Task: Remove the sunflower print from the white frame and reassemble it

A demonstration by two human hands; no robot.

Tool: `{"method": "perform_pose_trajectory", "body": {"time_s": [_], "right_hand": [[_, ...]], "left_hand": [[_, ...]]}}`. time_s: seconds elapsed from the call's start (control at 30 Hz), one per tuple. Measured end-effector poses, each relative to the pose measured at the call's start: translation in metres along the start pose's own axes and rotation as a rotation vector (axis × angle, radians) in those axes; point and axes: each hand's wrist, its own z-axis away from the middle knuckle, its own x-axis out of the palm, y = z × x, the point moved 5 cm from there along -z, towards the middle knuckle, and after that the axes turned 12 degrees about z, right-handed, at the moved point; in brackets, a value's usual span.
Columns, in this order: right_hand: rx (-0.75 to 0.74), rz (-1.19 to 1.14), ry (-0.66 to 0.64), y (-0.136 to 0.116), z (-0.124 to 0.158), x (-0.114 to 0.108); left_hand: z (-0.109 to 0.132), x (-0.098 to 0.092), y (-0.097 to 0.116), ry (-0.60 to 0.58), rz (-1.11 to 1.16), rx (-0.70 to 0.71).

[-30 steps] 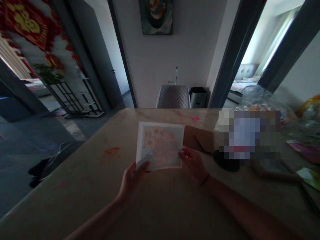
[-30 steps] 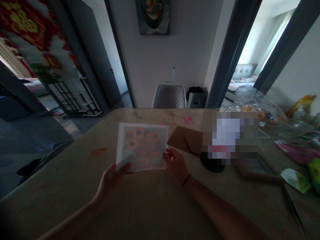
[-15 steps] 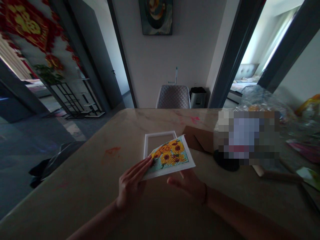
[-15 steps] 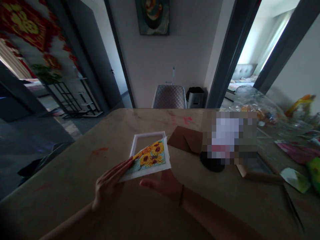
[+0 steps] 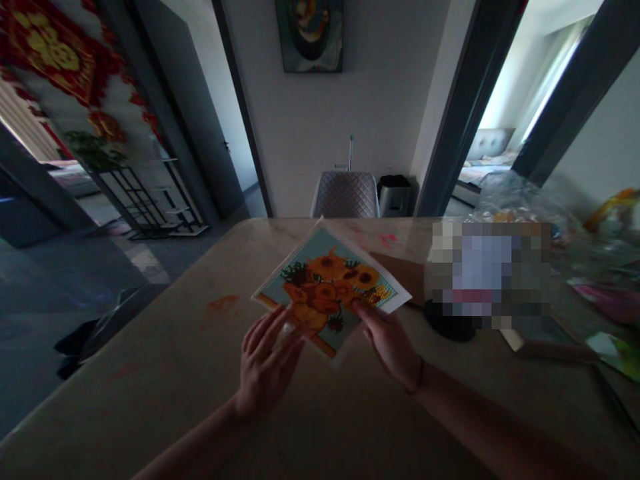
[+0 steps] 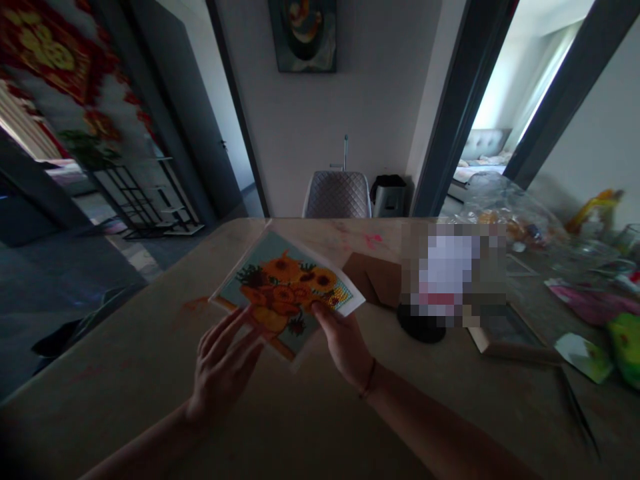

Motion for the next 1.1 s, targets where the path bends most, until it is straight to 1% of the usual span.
{"method": "perform_pose_trajectory", "body": {"time_s": [0.07, 0.1, 0.13, 0.23, 0.33, 0.43, 0.53, 0.63, 0.7, 0.77, 0.83, 0.87, 0.93, 1.03, 1.1], "right_hand": [[0.023, -0.118, 0.018, 0.006, -0.006, -0.004], [0.030, -0.151, 0.017, 0.008, -0.008, -0.006], [0.027, -0.157, 0.018, 0.011, -0.010, -0.007], [0.005, -0.084, 0.015, 0.016, -0.015, -0.011], [0.001, 0.012, 0.014, 0.020, -0.017, -0.014], [0.015, 0.077, 0.004, 0.025, -0.018, -0.016], [0.040, 0.094, -0.015, 0.029, -0.019, -0.016], [0.067, 0.086, -0.044, 0.033, -0.019, -0.015], [0.049, 0.057, -0.073, 0.034, -0.019, -0.013], [0.024, 0.043, -0.129, 0.035, -0.019, -0.011], [0.004, 0.082, -0.164, 0.037, -0.020, -0.010], [-0.004, 0.120, -0.149, 0.037, -0.020, -0.011], [-0.019, 0.199, -0.053, 0.038, -0.022, -0.018], [-0.024, 0.257, 0.116, 0.037, -0.027, -0.032], [-0.012, 0.252, 0.189, 0.037, -0.030, -0.040]], "left_hand": [[-0.001, -0.006, -0.007, 0.107, 0.010, -0.088], [0.000, -0.007, -0.011, 0.135, 0.047, -0.144], [0.000, -0.007, -0.016, 0.139, 0.102, -0.211], [0.006, -0.003, -0.030, 0.097, 0.301, -0.435], [0.013, 0.004, -0.039, 0.031, 0.370, -0.625], [0.015, 0.009, -0.040, -0.035, 0.340, -0.737], [0.015, 0.013, -0.039, -0.033, 0.390, -0.836], [0.016, 0.016, -0.040, -0.036, 0.454, -0.904], [0.017, 0.016, -0.042, -0.032, 0.469, -0.930], [0.019, 0.016, -0.047, 0.006, 0.476, -0.963], [0.022, 0.017, -0.052, 0.057, 0.504, -1.000], [0.024, 0.019, -0.054, 0.066, 0.528, -1.013], [0.025, 0.022, -0.056, 0.046, 0.562, -1.010], [0.021, 0.023, -0.056, -0.007, 0.512, -0.942], [0.018, 0.021, -0.056, -0.045, 0.471, -0.902]]}}
